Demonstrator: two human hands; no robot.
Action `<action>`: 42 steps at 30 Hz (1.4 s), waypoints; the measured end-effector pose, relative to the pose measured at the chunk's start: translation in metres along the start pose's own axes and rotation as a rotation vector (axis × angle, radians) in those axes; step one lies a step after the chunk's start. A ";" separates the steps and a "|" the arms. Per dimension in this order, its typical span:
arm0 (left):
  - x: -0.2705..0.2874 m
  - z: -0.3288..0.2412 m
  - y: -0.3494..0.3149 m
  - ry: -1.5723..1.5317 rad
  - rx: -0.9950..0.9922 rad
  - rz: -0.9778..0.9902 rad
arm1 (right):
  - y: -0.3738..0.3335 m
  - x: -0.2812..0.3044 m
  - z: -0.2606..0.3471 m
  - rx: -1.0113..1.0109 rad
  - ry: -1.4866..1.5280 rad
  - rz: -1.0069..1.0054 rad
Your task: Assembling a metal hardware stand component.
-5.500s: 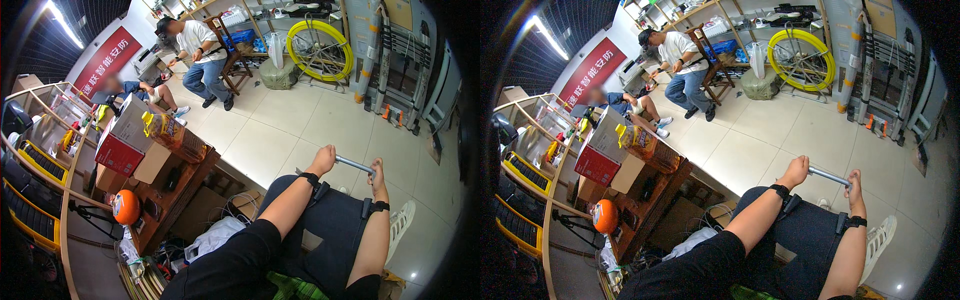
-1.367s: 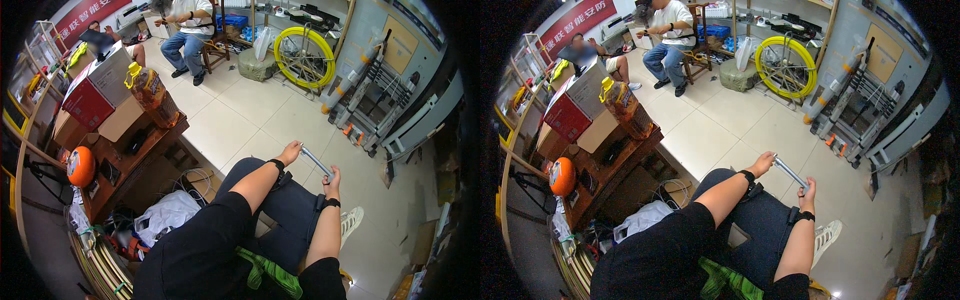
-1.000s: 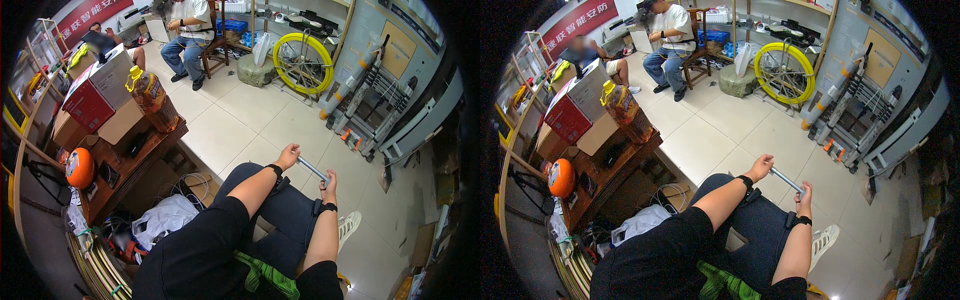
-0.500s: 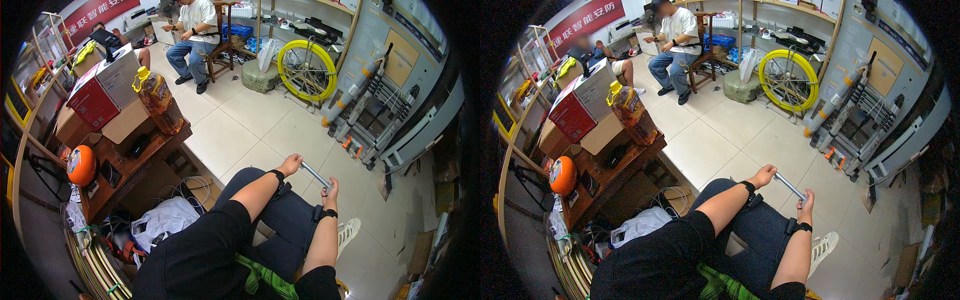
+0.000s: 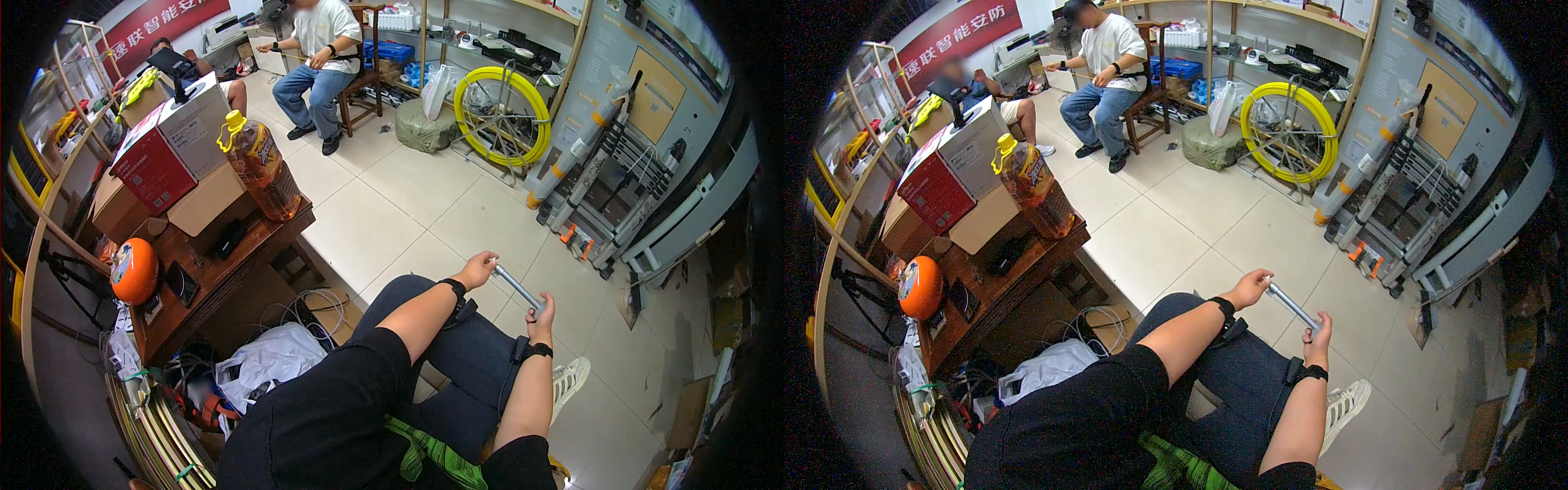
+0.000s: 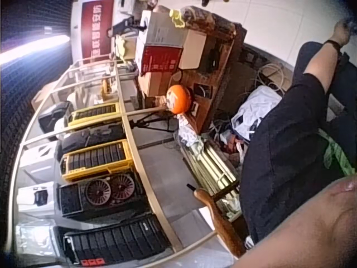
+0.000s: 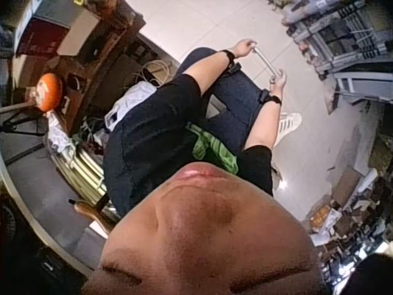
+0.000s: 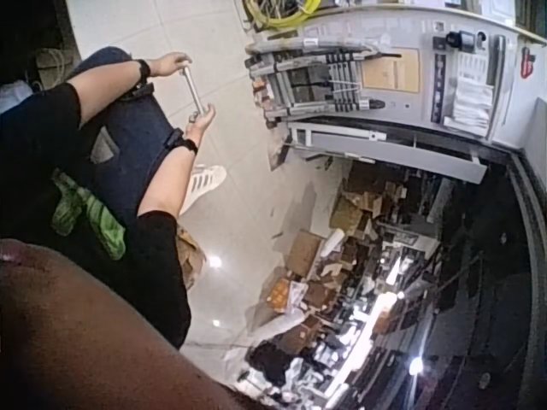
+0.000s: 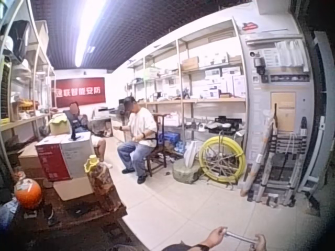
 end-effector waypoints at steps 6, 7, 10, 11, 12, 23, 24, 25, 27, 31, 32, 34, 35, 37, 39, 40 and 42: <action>0.007 0.039 0.003 0.160 0.294 0.032 | -0.003 -0.009 0.011 0.145 -0.130 0.020; 0.009 0.039 0.004 0.161 0.293 0.030 | -0.002 -0.011 0.013 0.178 -0.164 0.031; 0.010 0.041 0.003 0.177 0.295 0.051 | -0.001 -0.014 0.013 0.200 -0.193 0.054; 0.011 0.040 0.003 0.182 0.283 0.043 | -0.001 -0.016 0.013 0.200 -0.192 0.055; 0.012 0.040 0.003 0.186 0.271 0.036 | -0.002 -0.015 0.012 0.183 -0.190 0.045; 0.005 0.030 0.004 0.014 0.158 0.047 | 0.004 -0.003 -0.005 -0.019 -0.087 -0.026; 0.006 0.031 0.005 -0.034 0.155 0.051 | 0.004 -0.006 -0.007 -0.036 -0.073 -0.020; 0.005 0.028 0.005 -0.034 0.155 0.054 | 0.004 -0.004 -0.008 -0.052 -0.057 -0.022; 0.000 0.019 0.003 -0.153 0.110 0.077 | 0.004 -0.001 -0.006 -0.047 -0.038 -0.023; -0.003 0.009 0.001 -0.199 0.110 0.124 | 0.001 0.002 -0.003 -0.044 -0.009 -0.048; -0.003 0.009 0.001 -0.195 0.108 0.130 | 0.001 0.000 -0.003 -0.044 -0.008 -0.044; -0.003 0.010 0.001 -0.190 0.105 0.134 | 0.000 -0.001 -0.003 -0.037 0.001 -0.041; -0.003 0.008 0.002 -0.204 0.081 0.130 | 0.000 -0.001 -0.004 -0.036 0.002 -0.038; -0.002 0.007 0.002 -0.216 0.056 0.126 | 0.000 -0.001 -0.004 -0.035 -0.009 -0.023; -0.004 0.004 0.001 -0.237 0.022 0.144 | -0.001 0.000 -0.004 -0.053 -0.002 -0.026; -0.005 0.003 0.001 -0.237 0.021 0.144 | -0.002 0.001 -0.005 -0.070 0.005 -0.031; -0.007 0.002 0.001 -0.261 0.040 0.152 | -0.001 0.002 -0.006 -0.077 0.013 -0.030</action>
Point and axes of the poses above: each hand's wrist, its own y-axis towards the middle knuckle, its own x-axis out of the back of the hand, z = x × y, the point moved 9 cm from there along y, towards the middle knuckle, and after that the axes turned 1 degree about -x, right-handed, at the moved point
